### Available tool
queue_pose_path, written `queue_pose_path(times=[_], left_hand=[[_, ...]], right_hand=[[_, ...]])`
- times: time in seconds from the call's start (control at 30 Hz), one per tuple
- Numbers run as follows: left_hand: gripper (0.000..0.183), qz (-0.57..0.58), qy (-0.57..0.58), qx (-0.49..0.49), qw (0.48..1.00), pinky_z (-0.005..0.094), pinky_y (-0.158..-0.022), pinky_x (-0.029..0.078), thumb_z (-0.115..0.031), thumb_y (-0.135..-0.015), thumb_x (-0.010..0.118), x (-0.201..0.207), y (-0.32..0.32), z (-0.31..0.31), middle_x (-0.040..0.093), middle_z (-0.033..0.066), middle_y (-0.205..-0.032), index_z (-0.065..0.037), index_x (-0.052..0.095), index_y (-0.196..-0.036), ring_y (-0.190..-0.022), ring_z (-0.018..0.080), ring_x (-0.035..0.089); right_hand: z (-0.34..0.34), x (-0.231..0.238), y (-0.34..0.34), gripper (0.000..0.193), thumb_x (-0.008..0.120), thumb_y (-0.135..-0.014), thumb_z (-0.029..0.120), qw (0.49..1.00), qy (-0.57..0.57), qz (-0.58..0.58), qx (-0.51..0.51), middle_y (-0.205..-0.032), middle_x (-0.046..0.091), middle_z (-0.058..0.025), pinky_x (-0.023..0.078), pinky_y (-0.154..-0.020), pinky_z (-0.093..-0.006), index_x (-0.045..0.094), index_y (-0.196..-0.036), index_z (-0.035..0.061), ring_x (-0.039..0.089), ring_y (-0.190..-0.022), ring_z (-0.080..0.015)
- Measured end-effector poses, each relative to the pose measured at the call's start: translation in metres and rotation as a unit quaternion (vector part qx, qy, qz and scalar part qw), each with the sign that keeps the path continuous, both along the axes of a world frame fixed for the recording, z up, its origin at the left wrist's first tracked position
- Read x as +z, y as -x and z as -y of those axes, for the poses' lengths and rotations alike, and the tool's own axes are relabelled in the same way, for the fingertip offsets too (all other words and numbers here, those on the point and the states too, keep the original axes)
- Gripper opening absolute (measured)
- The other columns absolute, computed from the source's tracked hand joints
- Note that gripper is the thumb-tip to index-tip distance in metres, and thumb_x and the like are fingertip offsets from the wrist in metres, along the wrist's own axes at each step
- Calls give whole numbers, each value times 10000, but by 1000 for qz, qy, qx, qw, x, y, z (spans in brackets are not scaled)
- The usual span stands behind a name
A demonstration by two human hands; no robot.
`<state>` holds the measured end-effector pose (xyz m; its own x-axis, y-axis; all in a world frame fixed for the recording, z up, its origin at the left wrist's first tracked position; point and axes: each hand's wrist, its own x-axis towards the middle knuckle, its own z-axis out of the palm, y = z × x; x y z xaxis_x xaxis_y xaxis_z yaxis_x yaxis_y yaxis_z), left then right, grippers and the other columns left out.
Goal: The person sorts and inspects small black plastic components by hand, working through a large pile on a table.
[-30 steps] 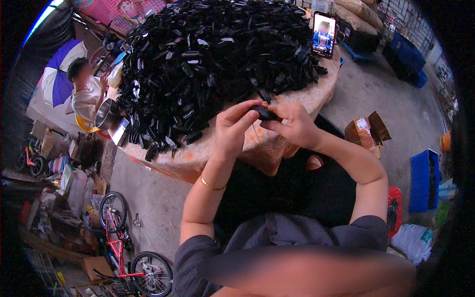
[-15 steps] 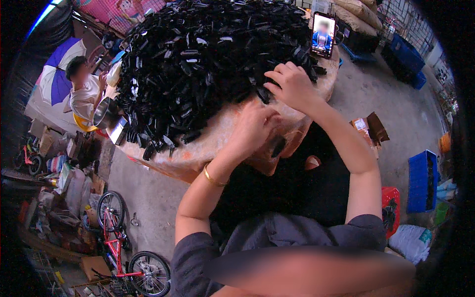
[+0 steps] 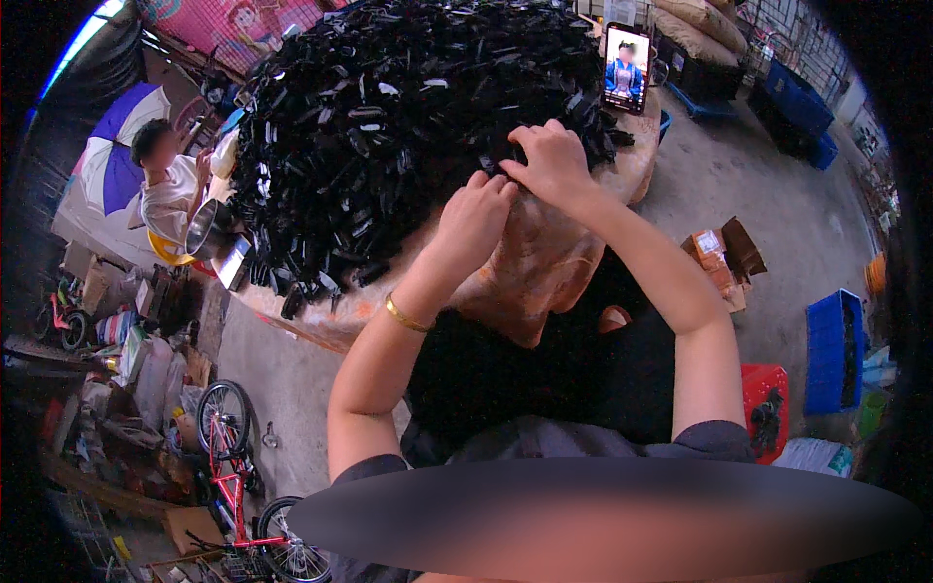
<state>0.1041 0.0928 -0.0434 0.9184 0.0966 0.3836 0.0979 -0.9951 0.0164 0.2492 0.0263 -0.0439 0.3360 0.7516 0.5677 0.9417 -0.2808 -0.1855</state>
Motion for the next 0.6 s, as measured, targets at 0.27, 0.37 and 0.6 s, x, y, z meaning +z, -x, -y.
queue_pose_path(times=[0.27,0.37,0.6], left_hand=[[251,-10,84,39,996,344,-800,450,-50,-689,590,1,21,11,567,110,-991,-23,586,-938,-923,288,495],[251,55,292,83,951,311,-714,476,-45,-733,602,-4,23,12,576,118,-969,-1,578,-979,-864,231,545],[242,230,830,14,508,265,-766,508,-75,-857,541,-7,31,4,579,59,-951,27,535,-1076,-773,146,578]], right_hand=[[13,1,-2,314,676,-709,121,948,-78,-280,127,-870,632,-101,487,-697,-277,597,-997,26,604,-762,-188],[20,-2,6,315,652,-738,65,911,-117,-331,216,-925,634,-96,484,-736,-243,585,-1041,8,599,-811,-128],[38,5,39,291,614,-766,1,848,-75,-443,282,-952,613,-71,483,-760,-235,571,-1054,-11,577,-862,-110]])
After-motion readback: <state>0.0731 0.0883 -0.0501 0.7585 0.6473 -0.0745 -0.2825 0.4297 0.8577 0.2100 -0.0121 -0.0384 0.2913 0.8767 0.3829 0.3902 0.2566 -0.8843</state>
